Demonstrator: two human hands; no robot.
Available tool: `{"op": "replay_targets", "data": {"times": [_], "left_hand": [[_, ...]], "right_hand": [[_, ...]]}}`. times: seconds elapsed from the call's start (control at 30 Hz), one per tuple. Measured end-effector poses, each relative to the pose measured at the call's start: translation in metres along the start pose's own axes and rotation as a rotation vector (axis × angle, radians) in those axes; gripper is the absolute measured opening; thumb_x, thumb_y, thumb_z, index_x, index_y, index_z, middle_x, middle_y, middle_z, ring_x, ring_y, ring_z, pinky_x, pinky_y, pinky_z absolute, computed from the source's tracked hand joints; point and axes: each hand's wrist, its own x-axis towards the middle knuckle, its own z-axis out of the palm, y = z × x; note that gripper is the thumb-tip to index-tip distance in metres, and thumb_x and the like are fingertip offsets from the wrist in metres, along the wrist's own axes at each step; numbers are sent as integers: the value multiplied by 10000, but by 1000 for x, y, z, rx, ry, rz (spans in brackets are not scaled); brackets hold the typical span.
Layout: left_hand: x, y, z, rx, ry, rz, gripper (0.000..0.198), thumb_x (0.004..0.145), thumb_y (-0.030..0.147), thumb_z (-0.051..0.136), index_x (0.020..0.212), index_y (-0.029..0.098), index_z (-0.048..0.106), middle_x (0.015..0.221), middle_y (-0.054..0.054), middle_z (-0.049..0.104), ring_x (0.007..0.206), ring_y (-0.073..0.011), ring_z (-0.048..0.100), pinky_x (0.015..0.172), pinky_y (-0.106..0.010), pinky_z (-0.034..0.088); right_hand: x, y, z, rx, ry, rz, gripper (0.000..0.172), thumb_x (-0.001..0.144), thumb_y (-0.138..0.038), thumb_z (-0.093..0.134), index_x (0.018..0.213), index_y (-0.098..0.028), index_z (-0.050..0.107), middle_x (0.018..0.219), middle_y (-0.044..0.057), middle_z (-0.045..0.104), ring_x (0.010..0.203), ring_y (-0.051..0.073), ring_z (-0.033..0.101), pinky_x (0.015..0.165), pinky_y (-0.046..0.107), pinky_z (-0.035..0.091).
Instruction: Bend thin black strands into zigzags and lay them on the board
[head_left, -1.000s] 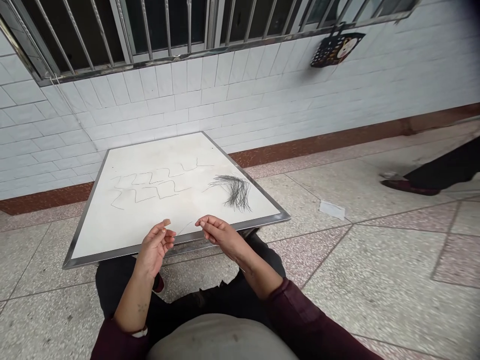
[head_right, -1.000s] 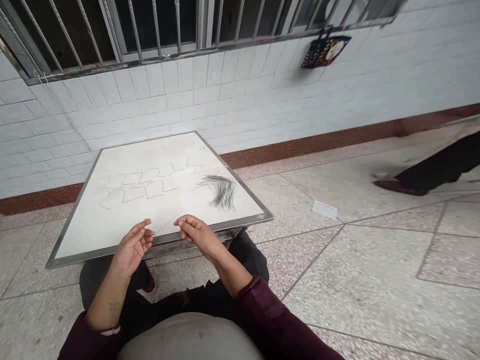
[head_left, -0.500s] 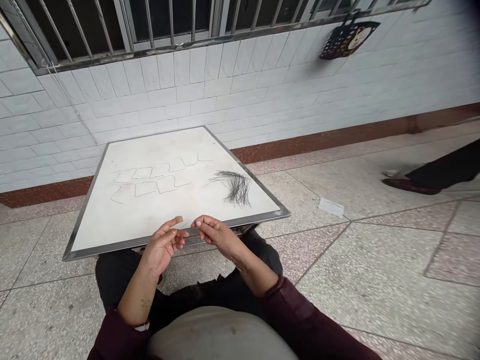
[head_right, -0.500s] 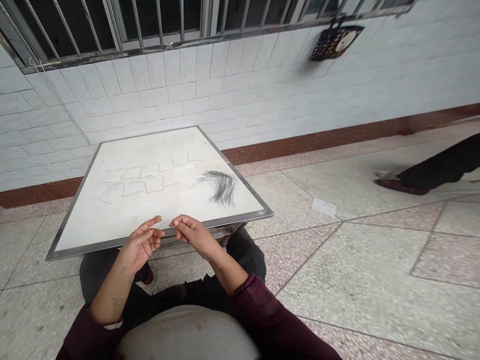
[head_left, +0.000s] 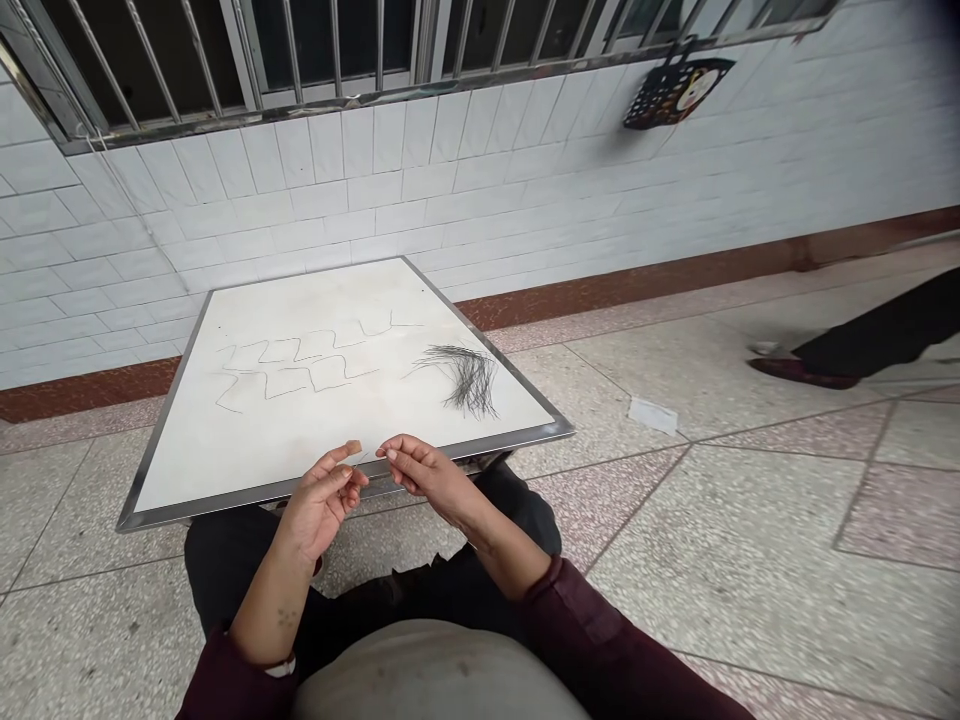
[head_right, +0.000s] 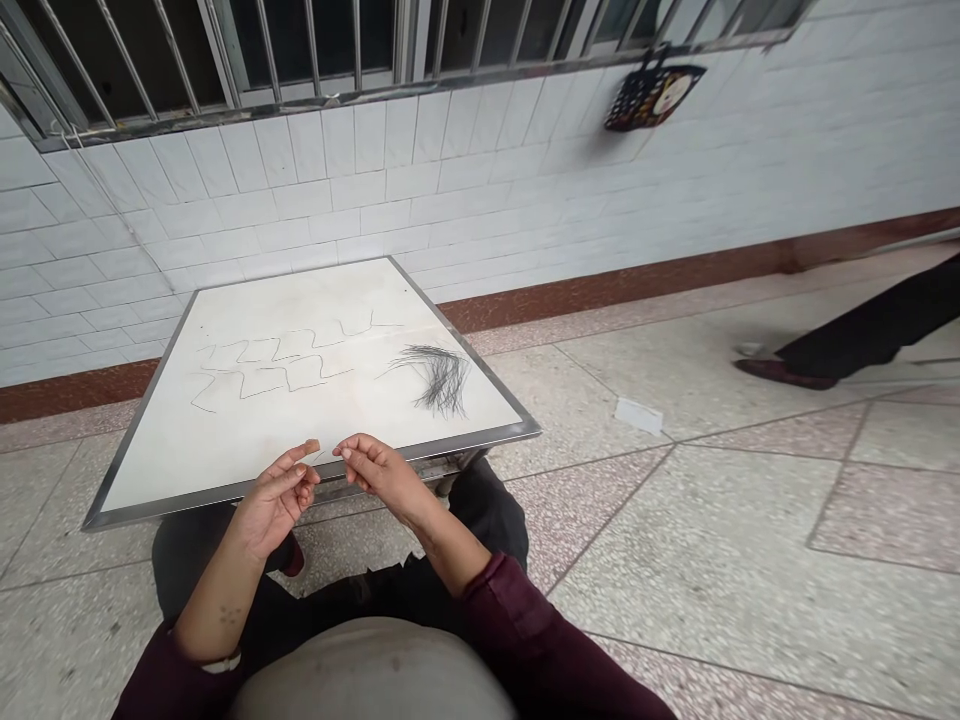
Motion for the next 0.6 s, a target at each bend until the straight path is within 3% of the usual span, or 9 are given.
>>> {"op": "replay_targets", "data": {"times": [0.33, 0.6], "left_hand": [[-2, 5, 0, 144, 25, 107, 492, 876, 436, 594, 1258, 126, 574, 1083, -167, 708, 916, -204, 664, 804, -321, 493], [-1, 4, -2, 439, 100, 177, 492, 795, 383, 696, 1233, 181, 597, 1066, -119, 721, 908, -202, 670, 779, -305, 488]], "right_hand": [[-2, -3, 3, -29, 55, -3, 354, 803, -531, 638, 895, -194, 588, 609, -48, 528, 468, 66, 337, 466, 216, 222], [-2, 3, 7, -69, -2, -1, 368, 809, -544, 635, 872, -185, 586, 615, -50, 522, 478, 63, 338, 461, 208, 230]]}}
